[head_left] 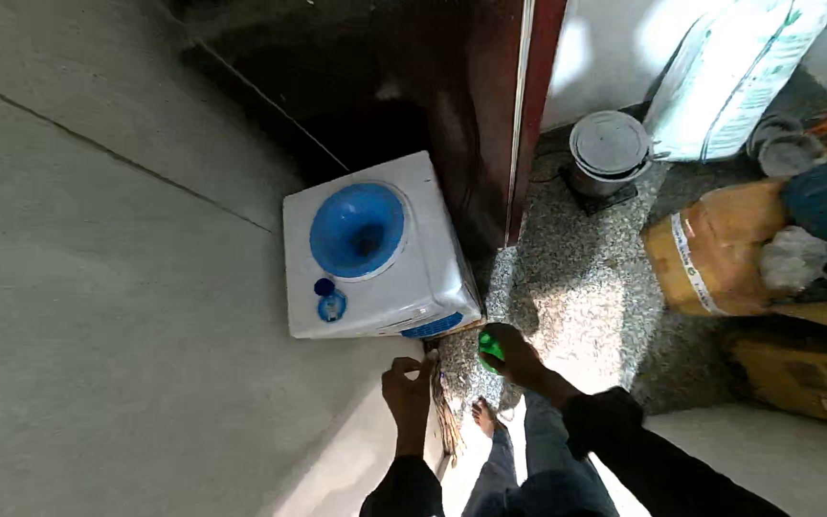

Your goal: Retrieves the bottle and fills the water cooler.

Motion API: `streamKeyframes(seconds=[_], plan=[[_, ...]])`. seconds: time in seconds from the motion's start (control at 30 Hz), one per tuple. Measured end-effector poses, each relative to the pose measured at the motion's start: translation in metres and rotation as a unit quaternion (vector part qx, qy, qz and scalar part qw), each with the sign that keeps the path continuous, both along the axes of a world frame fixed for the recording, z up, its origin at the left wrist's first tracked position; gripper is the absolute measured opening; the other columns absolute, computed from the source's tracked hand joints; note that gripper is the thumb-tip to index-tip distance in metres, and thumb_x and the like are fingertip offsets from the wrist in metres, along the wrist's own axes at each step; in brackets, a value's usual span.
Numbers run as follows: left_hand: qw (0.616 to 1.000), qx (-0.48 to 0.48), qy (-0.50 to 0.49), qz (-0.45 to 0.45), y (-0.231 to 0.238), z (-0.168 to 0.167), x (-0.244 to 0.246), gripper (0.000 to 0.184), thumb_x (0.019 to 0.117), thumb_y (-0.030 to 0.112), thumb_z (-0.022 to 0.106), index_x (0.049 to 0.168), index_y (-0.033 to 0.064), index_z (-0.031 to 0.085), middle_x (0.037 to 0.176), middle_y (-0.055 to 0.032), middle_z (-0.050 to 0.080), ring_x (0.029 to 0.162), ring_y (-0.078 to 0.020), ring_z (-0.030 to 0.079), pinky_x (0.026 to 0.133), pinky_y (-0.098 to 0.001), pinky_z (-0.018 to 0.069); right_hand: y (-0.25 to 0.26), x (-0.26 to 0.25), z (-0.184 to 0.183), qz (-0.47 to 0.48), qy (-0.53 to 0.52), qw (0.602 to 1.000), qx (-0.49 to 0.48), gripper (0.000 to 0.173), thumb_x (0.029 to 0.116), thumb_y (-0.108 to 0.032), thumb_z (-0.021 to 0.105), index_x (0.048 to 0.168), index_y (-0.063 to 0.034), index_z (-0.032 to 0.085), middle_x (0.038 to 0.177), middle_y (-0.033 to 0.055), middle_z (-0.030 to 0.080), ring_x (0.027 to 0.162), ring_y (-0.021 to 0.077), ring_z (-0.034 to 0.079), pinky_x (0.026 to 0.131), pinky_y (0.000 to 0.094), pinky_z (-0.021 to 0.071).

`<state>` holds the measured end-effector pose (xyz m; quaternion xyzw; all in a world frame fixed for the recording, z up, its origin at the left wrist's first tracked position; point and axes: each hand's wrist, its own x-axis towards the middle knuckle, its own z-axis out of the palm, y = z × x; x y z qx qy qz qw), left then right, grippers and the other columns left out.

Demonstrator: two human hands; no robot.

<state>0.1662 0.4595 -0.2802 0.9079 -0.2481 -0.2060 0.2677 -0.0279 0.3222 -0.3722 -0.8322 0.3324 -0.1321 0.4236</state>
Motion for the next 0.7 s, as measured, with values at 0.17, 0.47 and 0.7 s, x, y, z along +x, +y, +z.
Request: streamKeyframes(seconds=[0.17, 0.47, 0.7], plan=[[0.99, 0.12, 0.017, -0.072, -0.052, -0.057, 0.015, 0.052, 0.095, 0.048, 0.071, 0.109, -0.0016, 0.072, 0.103, -0.0208, 0.073, 0.101, -0.039, 0.069, 0.093, -0.063, 0.0512, 0.011, 0.065, -0.084, -0.071, 0.004, 0.997, 0.041, 0.051, 0.0939, -0.033, 0.074, 0.133, -0.0019, 0.065, 0.129, 0.0221, 0.066, 0.125, 0.0388, 0.061, 0.111, 0.057, 0.0437], [0.994, 0.053, -0.023, -0.093, -0.083, -0.095, 0.028, 0.051, 0.1043, 0.042, 0.058, 0.085, -0.0023, 0.073, 0.085, -0.0158, 0.075, 0.081, -0.0333, 0.072, 0.084, -0.0607, 0.0533, -0.007, 0.09, -0.072, -0.109, -0.015, 0.982, 0.15, 0.047, 0.1, -0.027, 0.068, 0.138, -0.0002, 0.061, 0.139, 0.025, 0.061, 0.135, 0.0409, 0.053, 0.118, 0.055, 0.0358], [0.999, -0.016, -0.002, -0.034, -0.086, -0.114, 0.027, 0.04, 0.1056, 0.029, 0.059, 0.087, -0.0029, 0.073, 0.079, -0.0126, 0.075, 0.074, -0.0237, 0.073, 0.08, -0.0467, 0.059, 0.0, 0.114, -0.105, -0.143, -0.033, 0.977, 0.157, 0.044, 0.0966, -0.029, 0.072, 0.135, -0.0085, 0.066, 0.134, 0.0187, 0.065, 0.131, 0.0361, 0.056, 0.118, 0.0515, 0.0374]])
